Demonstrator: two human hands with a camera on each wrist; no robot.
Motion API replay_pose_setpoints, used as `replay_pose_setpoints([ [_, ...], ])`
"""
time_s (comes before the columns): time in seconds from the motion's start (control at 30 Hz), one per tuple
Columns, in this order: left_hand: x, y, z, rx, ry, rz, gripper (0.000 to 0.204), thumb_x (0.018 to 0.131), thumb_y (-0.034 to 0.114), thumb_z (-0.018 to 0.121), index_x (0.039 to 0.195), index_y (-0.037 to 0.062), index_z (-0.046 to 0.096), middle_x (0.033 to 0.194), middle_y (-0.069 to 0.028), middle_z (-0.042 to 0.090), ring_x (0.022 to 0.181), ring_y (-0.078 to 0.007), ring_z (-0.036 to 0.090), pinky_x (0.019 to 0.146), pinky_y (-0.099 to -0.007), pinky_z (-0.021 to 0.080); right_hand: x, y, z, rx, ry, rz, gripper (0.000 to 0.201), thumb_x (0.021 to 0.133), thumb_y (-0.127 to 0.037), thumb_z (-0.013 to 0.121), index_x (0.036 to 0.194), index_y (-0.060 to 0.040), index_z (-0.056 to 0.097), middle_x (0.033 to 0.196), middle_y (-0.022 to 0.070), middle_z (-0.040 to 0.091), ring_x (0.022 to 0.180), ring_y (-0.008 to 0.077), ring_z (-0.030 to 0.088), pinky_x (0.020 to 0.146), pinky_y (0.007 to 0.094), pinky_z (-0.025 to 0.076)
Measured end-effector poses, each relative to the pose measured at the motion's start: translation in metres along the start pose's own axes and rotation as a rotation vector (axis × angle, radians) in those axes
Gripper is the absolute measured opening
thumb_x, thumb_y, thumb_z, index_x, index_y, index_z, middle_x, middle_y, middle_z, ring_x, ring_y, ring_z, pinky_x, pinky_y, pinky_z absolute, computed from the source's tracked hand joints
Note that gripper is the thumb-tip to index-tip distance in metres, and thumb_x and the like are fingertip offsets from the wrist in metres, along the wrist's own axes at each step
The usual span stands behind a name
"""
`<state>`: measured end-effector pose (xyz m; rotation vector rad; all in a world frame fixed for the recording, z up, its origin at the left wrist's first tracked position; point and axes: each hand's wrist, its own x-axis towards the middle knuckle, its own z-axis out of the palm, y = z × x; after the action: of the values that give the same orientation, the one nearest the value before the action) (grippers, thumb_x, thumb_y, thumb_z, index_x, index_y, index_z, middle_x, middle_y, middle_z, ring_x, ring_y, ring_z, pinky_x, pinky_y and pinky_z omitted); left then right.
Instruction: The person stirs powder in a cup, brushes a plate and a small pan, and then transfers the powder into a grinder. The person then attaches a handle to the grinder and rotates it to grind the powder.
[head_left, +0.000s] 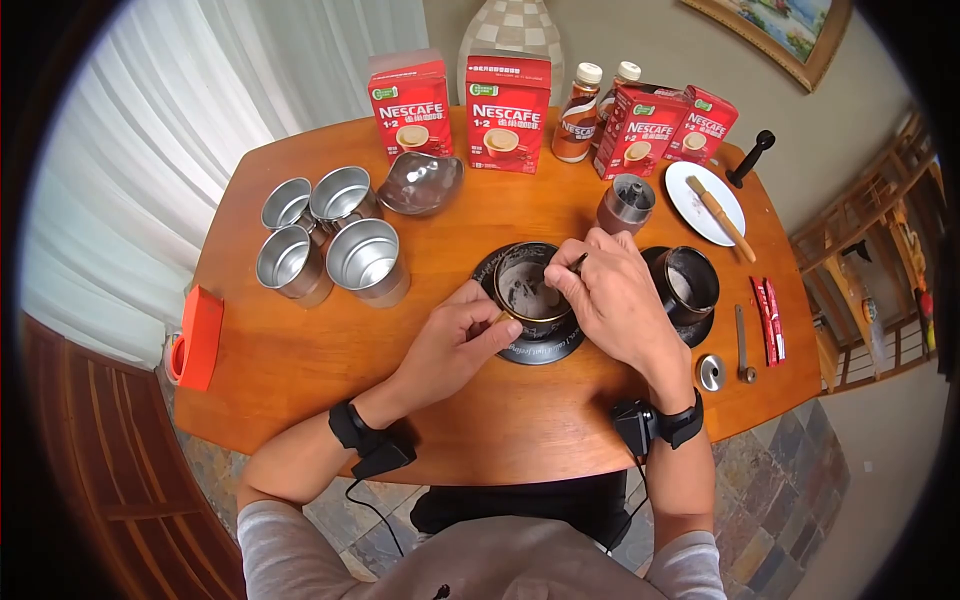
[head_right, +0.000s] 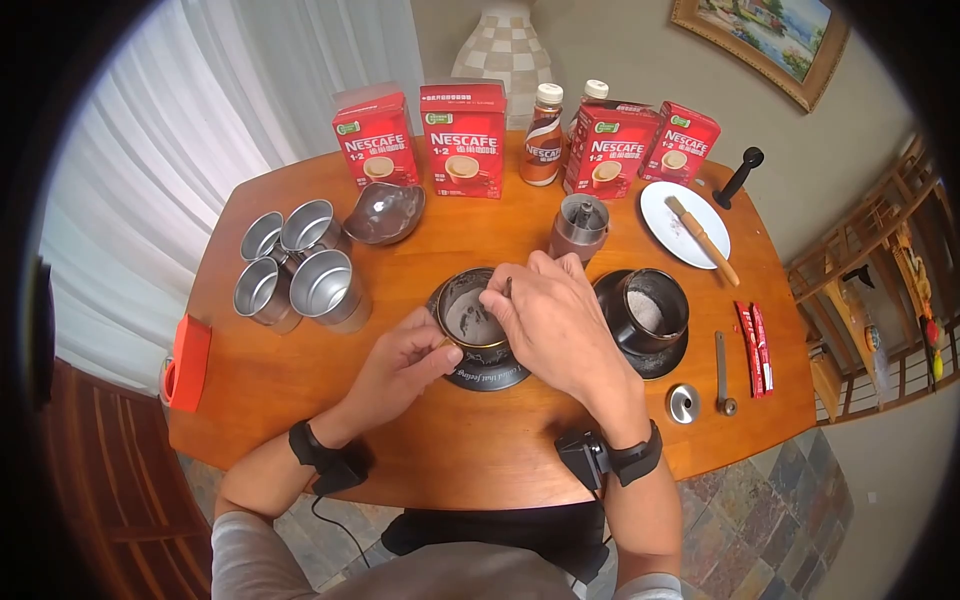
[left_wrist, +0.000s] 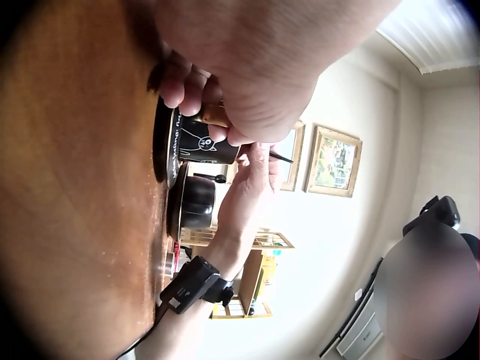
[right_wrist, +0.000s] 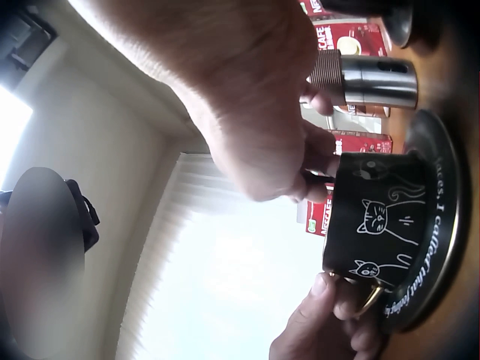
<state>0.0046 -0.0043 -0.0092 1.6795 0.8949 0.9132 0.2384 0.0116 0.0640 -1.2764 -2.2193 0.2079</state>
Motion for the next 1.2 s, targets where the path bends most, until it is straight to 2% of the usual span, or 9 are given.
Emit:
replay_pose_setpoints([
  [0.1, 0.0, 0.001, 0.0, -0.007, 0.002, -0.017, 0.023, 0.104, 0.019, 0.069, 0.091, 0.0001, 0.065, 0.1, -0.0003, 0.048, 0.077, -0.0067, 0.049, 0.058, -0.0235, 0.04, 0.003, 0.002, 0.005, -0.041, 0.124, -0.091, 0.015, 0.101, -0.017, 0.066, 0.095, -0.0038, 0.069, 0.084, 0.0125, 0.062, 0.087, 0.0312, 0.056, 0.087, 0.0424, 0.042],
  [0.3, 0.001, 0.004, 0.003, -0.037, 0.034, -0.011, 0.028, 0.102, 0.019, 0.072, 0.086, -0.0016, 0.062, 0.093, -0.0015, 0.046, 0.077, -0.0093, 0.046, 0.065, -0.0277, 0.039, 0.002, -0.01, -0.003, -0.051, -0.015, -0.061, 0.015, 0.1, -0.017, 0.066, 0.094, -0.0039, 0.069, 0.088, 0.0118, 0.065, 0.088, 0.0309, 0.058, 0.088, 0.0427, 0.042],
  [0.5, 0.001, 0.002, 0.004, -0.04, 0.048, 0.011, 0.03, 0.1, 0.019, 0.074, 0.085, -0.0028, 0.061, 0.091, -0.0025, 0.045, 0.076, -0.0105, 0.046, 0.066, -0.0292, 0.04, 0.005, -0.01, -0.001, -0.065, -0.033, -0.054, 0.013, 0.099, -0.016, 0.066, 0.094, -0.0037, 0.069, 0.09, 0.0106, 0.066, 0.091, 0.0295, 0.058, 0.087, 0.0421, 0.041],
  [0.6, 0.001, 0.002, 0.003, -0.037, 0.049, 0.023, 0.029, 0.101, 0.019, 0.074, 0.085, -0.003, 0.061, 0.091, -0.0027, 0.046, 0.076, -0.0106, 0.046, 0.066, -0.0293, 0.04, 0.013, -0.011, 0.008, -0.092, 0.137, -0.147, 0.014, 0.099, -0.016, 0.067, 0.094, -0.0039, 0.07, 0.09, 0.0092, 0.067, 0.091, 0.0288, 0.058, 0.086, 0.0421, 0.041],
  [0.8, 0.002, -0.006, 0.006, -0.082, 0.064, 0.03, 0.03, 0.101, 0.019, 0.074, 0.086, -0.0035, 0.062, 0.091, -0.0032, 0.046, 0.075, -0.0107, 0.046, 0.065, -0.0299, 0.04, 0.011, -0.013, 0.0, 0.116, -0.068, -0.199, 0.013, 0.099, -0.015, 0.067, 0.095, -0.0044, 0.073, 0.089, 0.0083, 0.068, 0.091, 0.0283, 0.058, 0.086, 0.0421, 0.041],
  [0.9, 0.003, -0.005, 0.005, -0.047, 0.054, 0.033, 0.03, 0.1, 0.02, 0.074, 0.086, -0.0037, 0.062, 0.09, -0.0033, 0.046, 0.075, -0.0107, 0.046, 0.065, -0.03, 0.04, 0.011, -0.01, 0.007, -0.082, 0.07, -0.141, 0.013, 0.099, -0.015, 0.067, 0.096, -0.0044, 0.074, 0.088, 0.0087, 0.068, 0.091, 0.0282, 0.058, 0.087, 0.0417, 0.041],
  [1.0, 0.003, -0.009, 0.004, -0.058, 0.054, 0.04, 0.031, 0.1, 0.02, 0.074, 0.085, -0.0037, 0.061, 0.09, -0.0033, 0.046, 0.075, -0.0107, 0.046, 0.065, -0.0298, 0.04, 0.006, -0.014, -0.003, -0.004, -0.058, -0.057, 0.015, 0.099, -0.017, 0.067, 0.096, -0.0042, 0.074, 0.088, 0.0097, 0.068, 0.09, 0.0285, 0.058, 0.088, 0.0408, 0.041],
  [1.1, 0.002, -0.005, 0.004, -0.054, 0.059, 0.007, 0.03, 0.101, 0.019, 0.073, 0.085, -0.0036, 0.061, 0.09, -0.0029, 0.046, 0.075, -0.0103, 0.046, 0.065, -0.0291, 0.04, 0.002, -0.014, -0.004, 0.017, 0.085, -0.084, 0.016, 0.099, -0.018, 0.067, 0.096, -0.0036, 0.074, 0.088, 0.0112, 0.068, 0.09, 0.0299, 0.059, 0.087, 0.0413, 0.043],
  [1.2, 0.002, 0.008, 0.003, -0.038, 0.048, -0.035, 0.028, 0.101, 0.017, 0.073, 0.085, -0.0035, 0.061, 0.091, -0.0024, 0.047, 0.076, -0.0095, 0.046, 0.066, -0.0281, 0.039, -0.002, 0.0, -0.003, 0.076, 0.04, -0.076, 0.017, 0.099, -0.018, 0.066, 0.096, -0.0025, 0.073, 0.089, 0.0126, 0.068, 0.092, 0.0322, 0.061, 0.086, 0.0439, 0.046],
])
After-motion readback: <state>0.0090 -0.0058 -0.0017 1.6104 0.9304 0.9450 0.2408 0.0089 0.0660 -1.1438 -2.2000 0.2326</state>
